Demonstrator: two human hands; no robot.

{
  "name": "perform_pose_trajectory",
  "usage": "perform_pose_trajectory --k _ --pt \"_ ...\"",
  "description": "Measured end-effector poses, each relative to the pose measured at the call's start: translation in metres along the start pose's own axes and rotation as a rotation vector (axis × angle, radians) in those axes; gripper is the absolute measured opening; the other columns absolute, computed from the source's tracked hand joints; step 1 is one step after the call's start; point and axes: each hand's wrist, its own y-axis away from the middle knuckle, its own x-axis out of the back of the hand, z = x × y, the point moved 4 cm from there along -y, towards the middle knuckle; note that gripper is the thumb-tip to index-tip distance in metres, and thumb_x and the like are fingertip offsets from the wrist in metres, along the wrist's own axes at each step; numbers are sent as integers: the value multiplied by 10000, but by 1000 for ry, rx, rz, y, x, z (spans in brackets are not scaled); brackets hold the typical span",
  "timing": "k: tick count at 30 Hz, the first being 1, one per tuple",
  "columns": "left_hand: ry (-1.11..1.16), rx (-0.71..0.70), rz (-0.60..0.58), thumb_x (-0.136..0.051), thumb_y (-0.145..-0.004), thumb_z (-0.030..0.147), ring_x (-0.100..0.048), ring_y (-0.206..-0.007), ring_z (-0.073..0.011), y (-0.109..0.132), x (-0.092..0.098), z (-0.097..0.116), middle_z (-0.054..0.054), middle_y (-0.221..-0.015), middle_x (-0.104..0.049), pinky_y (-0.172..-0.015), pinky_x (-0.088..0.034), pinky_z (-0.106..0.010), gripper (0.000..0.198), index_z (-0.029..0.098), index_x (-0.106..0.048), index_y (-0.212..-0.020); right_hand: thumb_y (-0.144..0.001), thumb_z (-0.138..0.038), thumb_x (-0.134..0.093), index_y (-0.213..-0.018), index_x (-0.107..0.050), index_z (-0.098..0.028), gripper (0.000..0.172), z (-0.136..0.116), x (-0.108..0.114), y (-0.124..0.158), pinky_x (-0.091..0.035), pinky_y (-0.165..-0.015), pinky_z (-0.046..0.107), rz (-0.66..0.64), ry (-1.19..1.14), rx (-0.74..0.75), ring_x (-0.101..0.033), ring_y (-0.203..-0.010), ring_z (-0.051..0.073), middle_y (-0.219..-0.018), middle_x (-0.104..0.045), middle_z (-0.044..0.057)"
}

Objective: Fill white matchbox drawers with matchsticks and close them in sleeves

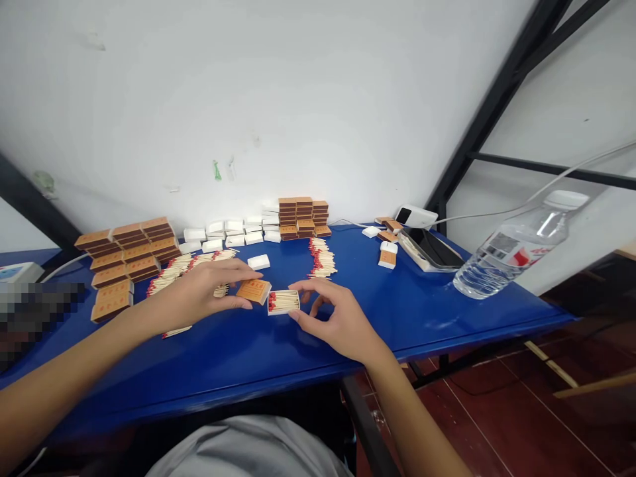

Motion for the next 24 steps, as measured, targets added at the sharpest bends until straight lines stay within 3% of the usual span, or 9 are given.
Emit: perform_pose_trajectory --k 8,14,24 --pt "125 17 -47 -790 -982 397 -709 -1101 -223 7 -9 0 -58 -1303 -741 -951 -536 -315 419 285 -727 -1382 -936 -379 -806 -1263 -784 -268 346 -2 -3 -1 -617 -711 320 -51 27 12 -661 -717 144 -1076 -754 47" --pt "218 49 -37 -817 -946 484 -694 -1034 -217 9 -7 4 -49 -1219 -757 -896 -525 -314 460 296 -748 -1361 -936 -372 -806 -1245 -785 -268 327 -4 -4 0 -609 -665 306 9 10 35 -646 -702 139 -1017 -737 36" --pt "326 105 -42 -876 -857 574 -633 -897 -183 10 -7 -2 -23 -1060 -743 -779 -496 -280 538 321 -783 -1322 -940 -346 -800 -1226 -792 -270 297 -6 -5 0 -604 -639 296 81 13 82 -680 -863 191 -1095 -757 69"
